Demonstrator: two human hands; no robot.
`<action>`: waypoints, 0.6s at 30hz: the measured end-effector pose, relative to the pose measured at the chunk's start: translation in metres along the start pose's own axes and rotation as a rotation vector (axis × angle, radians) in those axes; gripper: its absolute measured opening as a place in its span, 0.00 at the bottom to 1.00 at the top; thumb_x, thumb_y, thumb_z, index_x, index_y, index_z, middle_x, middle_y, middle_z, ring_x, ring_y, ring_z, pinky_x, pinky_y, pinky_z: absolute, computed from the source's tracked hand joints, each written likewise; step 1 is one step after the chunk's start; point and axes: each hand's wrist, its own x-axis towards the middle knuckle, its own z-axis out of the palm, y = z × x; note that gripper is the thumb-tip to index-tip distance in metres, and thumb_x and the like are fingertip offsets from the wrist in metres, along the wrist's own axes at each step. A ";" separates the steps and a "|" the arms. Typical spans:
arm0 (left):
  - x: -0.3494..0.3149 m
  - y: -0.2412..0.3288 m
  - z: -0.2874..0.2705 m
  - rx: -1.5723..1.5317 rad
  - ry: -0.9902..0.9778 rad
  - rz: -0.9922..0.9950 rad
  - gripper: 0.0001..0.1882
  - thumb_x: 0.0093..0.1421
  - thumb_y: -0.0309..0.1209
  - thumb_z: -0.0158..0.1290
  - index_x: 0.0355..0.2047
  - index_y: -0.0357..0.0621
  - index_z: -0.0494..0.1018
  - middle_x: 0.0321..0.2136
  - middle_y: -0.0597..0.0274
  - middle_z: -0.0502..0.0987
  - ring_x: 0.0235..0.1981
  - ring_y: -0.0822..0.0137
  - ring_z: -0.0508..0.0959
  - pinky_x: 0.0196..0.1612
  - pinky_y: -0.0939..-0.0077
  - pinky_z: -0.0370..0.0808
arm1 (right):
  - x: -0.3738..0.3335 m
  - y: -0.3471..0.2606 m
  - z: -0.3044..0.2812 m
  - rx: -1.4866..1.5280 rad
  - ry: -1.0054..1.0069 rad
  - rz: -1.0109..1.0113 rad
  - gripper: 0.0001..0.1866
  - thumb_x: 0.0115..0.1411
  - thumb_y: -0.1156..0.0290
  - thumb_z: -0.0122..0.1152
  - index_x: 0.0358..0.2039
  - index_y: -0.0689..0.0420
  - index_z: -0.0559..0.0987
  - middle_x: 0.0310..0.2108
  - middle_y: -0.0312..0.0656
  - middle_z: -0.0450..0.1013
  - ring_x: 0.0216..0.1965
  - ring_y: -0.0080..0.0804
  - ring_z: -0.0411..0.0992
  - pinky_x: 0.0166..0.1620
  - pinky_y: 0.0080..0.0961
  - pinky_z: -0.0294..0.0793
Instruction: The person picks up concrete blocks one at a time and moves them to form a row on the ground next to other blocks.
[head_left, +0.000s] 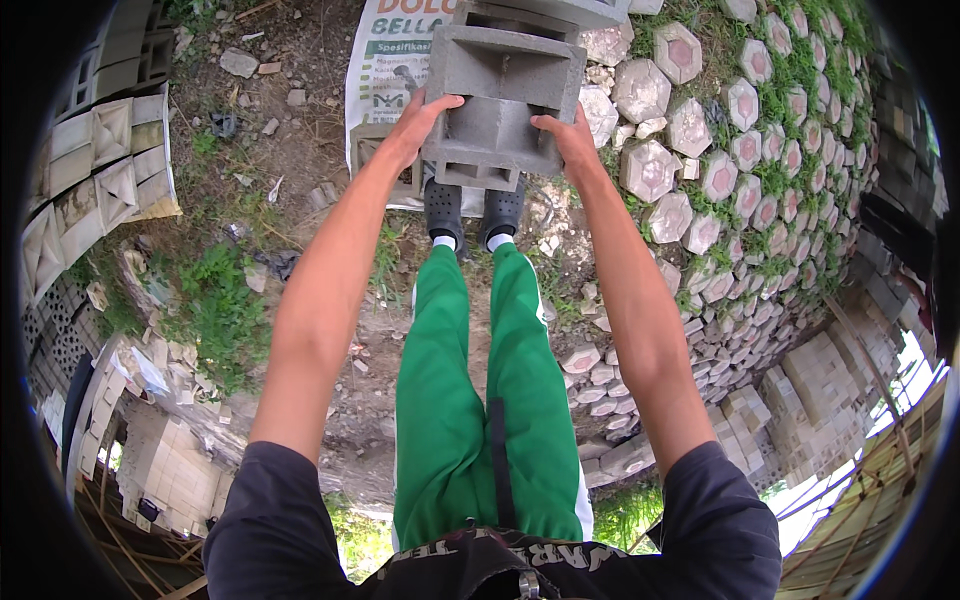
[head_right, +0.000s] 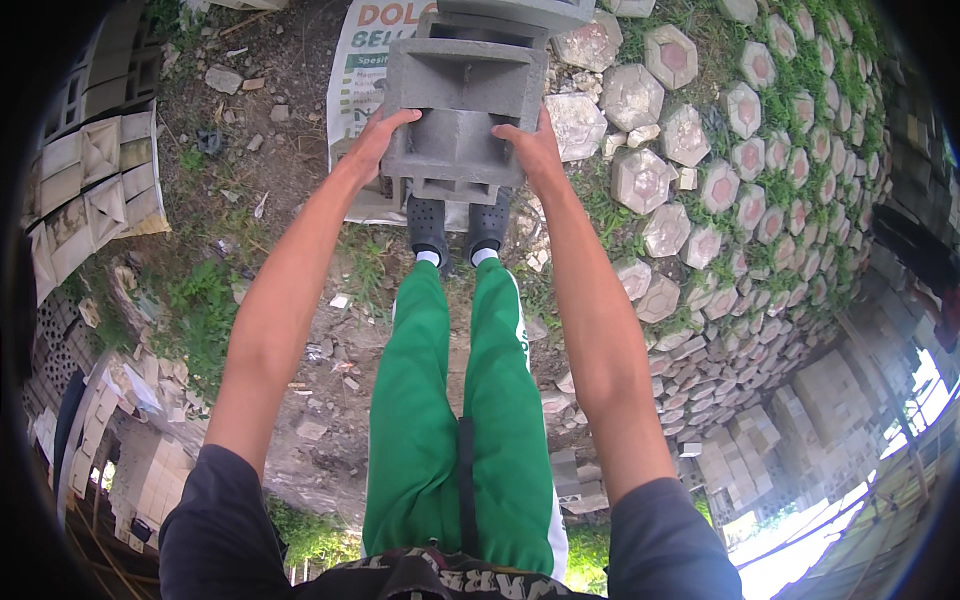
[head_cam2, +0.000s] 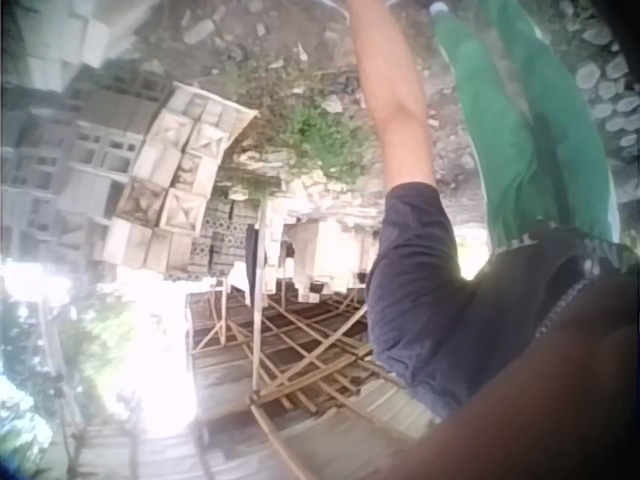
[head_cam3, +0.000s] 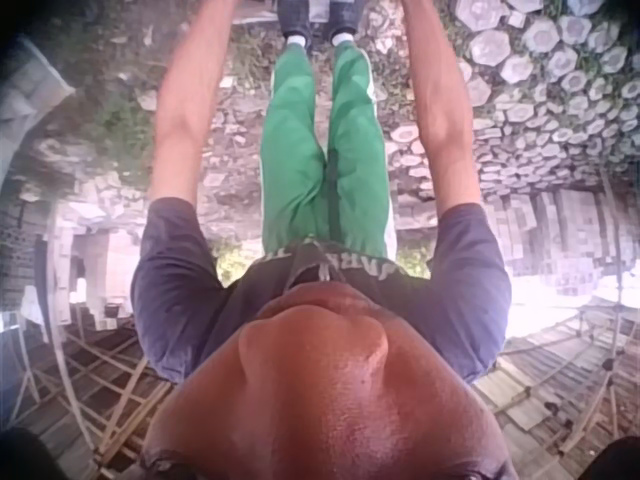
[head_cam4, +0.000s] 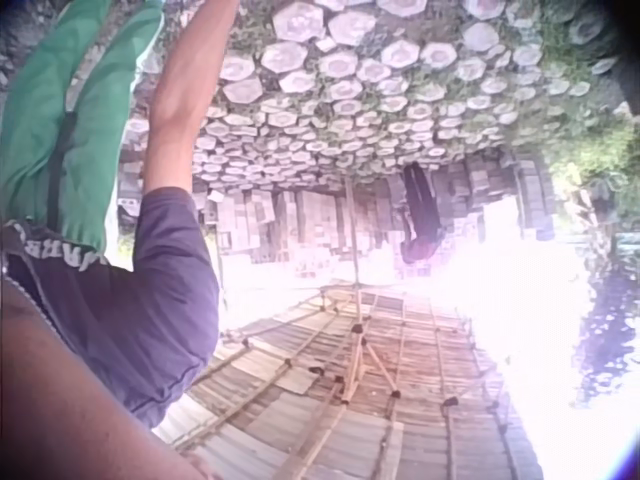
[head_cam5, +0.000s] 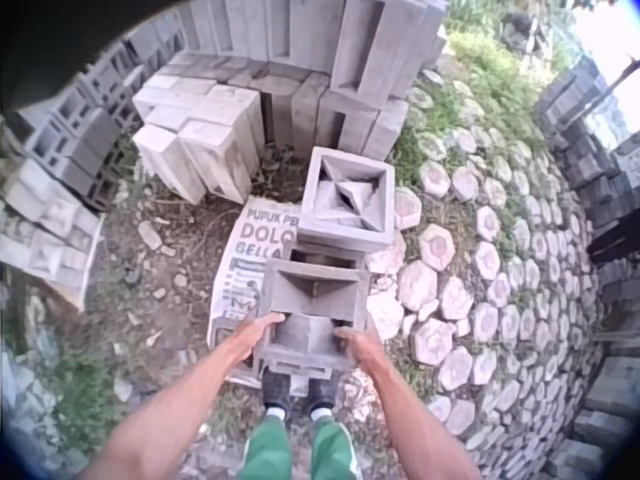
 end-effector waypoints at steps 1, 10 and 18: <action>0.001 -0.001 0.001 -0.039 -0.032 -0.017 0.51 0.47 0.45 0.61 0.65 0.37 0.50 0.62 0.46 0.58 0.62 0.53 0.60 0.63 0.58 0.57 | 0.000 0.001 0.000 0.018 0.004 0.026 0.45 0.45 0.75 0.68 0.63 0.59 0.57 0.51 0.50 0.70 0.52 0.41 0.69 0.53 0.36 0.70; 0.011 -0.013 -0.001 0.083 0.038 -0.044 0.50 0.44 0.43 0.59 0.64 0.37 0.51 0.62 0.46 0.58 0.65 0.53 0.54 0.65 0.54 0.51 | -0.006 0.001 0.005 0.047 -0.007 -0.056 0.41 0.46 0.72 0.66 0.61 0.59 0.60 0.51 0.50 0.70 0.53 0.41 0.68 0.56 0.36 0.65; -0.021 -0.002 0.030 -0.038 0.119 -0.026 0.30 0.40 0.36 0.56 0.46 0.38 0.67 0.44 0.54 0.69 0.48 0.60 0.65 0.53 0.64 0.61 | -0.013 -0.004 -0.010 0.016 0.034 0.071 0.43 0.43 0.71 0.57 0.63 0.60 0.57 0.52 0.51 0.66 0.54 0.43 0.63 0.57 0.37 0.62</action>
